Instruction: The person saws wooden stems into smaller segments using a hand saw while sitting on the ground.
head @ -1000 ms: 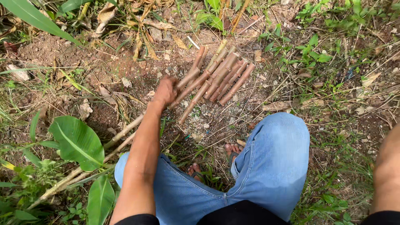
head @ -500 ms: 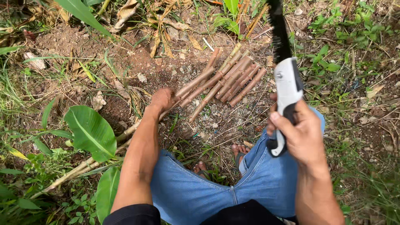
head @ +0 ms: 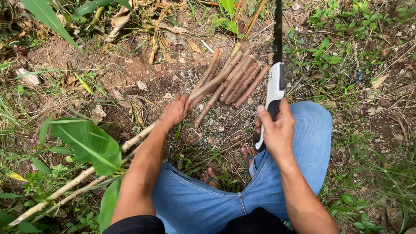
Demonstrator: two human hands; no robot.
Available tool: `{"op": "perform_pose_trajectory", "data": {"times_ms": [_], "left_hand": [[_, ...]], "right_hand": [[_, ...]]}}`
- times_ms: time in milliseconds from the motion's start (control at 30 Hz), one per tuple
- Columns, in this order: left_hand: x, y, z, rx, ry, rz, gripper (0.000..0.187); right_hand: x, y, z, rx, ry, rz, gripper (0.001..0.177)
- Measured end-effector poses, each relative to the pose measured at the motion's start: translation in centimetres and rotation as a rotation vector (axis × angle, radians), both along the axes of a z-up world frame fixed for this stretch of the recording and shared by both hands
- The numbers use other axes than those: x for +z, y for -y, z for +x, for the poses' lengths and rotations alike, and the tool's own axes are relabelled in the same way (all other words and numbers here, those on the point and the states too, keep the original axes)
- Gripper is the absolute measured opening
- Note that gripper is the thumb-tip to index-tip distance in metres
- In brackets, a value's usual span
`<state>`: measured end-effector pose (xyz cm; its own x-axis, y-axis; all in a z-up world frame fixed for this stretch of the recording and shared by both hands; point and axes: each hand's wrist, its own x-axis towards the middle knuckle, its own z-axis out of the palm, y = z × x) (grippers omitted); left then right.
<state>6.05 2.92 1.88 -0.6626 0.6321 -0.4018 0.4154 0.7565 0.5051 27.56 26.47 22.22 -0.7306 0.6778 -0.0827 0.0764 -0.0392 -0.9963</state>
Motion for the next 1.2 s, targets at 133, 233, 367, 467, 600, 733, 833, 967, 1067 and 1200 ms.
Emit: {"op": "perform_pose_trajectory", "data": {"times_ms": [133,233,367,467,600,733,833,967,1067,1200], "left_hand": [[0.1,-0.3,0.0,0.056,0.004,-0.003,0.052],[-0.3,-0.4,-0.2,0.094,0.007,0.019,0.05],[-2.2,1.5,-0.7,0.1,-0.011,0.009,0.048],[-1.0,1.5,-0.4,0.088,-0.03,-0.013,0.05],[-0.6,1.5,-0.2,0.057,-0.033,-0.046,0.047],[3.0,1.0,0.5,0.096,0.034,-0.107,0.053],[2.5,0.7,0.0,0.125,0.088,-0.123,0.057],[2.2,0.4,-0.5,0.131,0.153,-0.1,0.063],[1.6,0.2,-0.6,0.107,0.157,-0.155,0.065],[2.2,0.3,-0.3,0.099,0.091,-0.239,0.069]], "right_hand": [[-2.7,2.3,0.2,0.05,0.158,0.013,0.025],[-4.0,3.8,0.8,0.101,0.27,0.081,0.04],[-6.0,4.9,0.5,0.173,0.357,0.121,0.049],[-7.3,5.3,0.0,0.215,0.389,0.118,0.053],[-4.6,7.5,0.7,0.306,0.475,0.075,0.055],[-6.2,8.5,2.0,0.44,0.483,0.108,0.058],[-5.9,8.9,2.9,0.503,0.511,0.109,0.058],[-7.1,8.9,4.4,0.613,0.498,0.245,0.057],[-7.1,9.2,4.3,0.61,0.491,0.272,0.056],[-7.7,9.2,4.2,0.613,0.488,0.363,0.057]]}}
